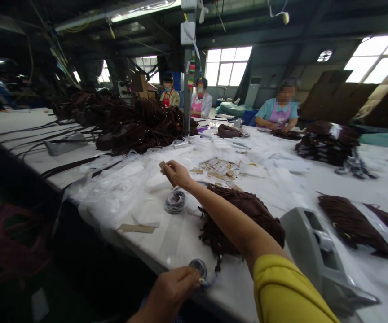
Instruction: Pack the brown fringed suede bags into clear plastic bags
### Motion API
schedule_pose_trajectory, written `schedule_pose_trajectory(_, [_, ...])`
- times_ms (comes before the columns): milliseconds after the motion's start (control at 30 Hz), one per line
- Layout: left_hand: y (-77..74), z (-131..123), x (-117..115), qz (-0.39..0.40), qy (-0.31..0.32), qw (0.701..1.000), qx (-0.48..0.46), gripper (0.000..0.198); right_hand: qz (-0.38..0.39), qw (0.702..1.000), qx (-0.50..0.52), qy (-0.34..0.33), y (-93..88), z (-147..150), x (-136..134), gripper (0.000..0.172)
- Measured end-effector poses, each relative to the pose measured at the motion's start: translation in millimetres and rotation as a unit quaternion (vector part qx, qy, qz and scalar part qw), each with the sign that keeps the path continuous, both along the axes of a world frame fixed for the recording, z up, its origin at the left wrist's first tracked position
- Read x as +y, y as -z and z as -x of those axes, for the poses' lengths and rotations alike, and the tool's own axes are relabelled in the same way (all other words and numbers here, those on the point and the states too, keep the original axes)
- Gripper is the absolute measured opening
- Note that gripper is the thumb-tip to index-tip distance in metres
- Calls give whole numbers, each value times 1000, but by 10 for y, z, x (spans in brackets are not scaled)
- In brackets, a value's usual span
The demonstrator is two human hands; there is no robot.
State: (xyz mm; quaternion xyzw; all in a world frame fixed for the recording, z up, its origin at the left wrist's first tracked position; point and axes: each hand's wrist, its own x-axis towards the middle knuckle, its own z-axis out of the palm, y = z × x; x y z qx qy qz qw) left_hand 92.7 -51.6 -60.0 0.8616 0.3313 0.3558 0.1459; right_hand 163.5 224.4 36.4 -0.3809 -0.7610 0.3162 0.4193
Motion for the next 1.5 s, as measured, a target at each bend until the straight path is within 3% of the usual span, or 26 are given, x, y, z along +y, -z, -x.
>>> schedule_pose_trajectory(133, [-74, 3, -16, 62, -4, 998, -9, 26, 130, 980, 141, 44, -260, -271, -464, 19])
schedule_pose_trajectory(300, [-315, 88, 105, 231, 7, 972, -45, 29, 249, 940, 233, 9, -350, -967, -1554, 31])
schedule_pose_trajectory(367, [-402, 108, 181, 316, 7, 946, -67, 32, 272, 928, 254, 27, -279, -1233, -2106, 26])
schedule_pose_trajectory(467, [-471, 112, 257, 443, 20, 890, -107, 35, 324, 914, 224, 96, -28, -1450, -2889, 28])
schedule_pose_trajectory(600, [-454, 87, 245, 553, 6, 818, -155, 35, 385, 883, 212, 164, 402, -1388, -3517, 32])
schedule_pose_trajectory(700, [-436, 58, 196, 608, -18, 771, -189, 35, 366, 887, 189, 210, 573, -1247, -3636, 25])
schedule_pose_trajectory(800, [-470, 23, 135, 617, -52, 754, -220, 41, 358, 886, 169, 242, 607, -1150, -3608, 18])
schedule_pose_trajectory(967, [-559, -27, 10, 550, -86, 800, -224, 44, 348, 882, 183, 258, 590, -1039, -3535, 13])
schedule_pose_trajectory(1133, [-558, -61, -73, 489, -80, 842, -213, 38, 332, 890, 233, 207, 601, -915, -3484, 23])
schedule_pose_trajectory(1267, [-550, -82, -100, 464, -75, 855, -217, 35, 305, 899, 254, 186, 646, -882, -3420, 27])
schedule_pose_trajectory(1500, [-532, -52, -72, 443, -84, 863, -229, 36, 298, 896, 256, 207, 690, -894, -3474, 22])
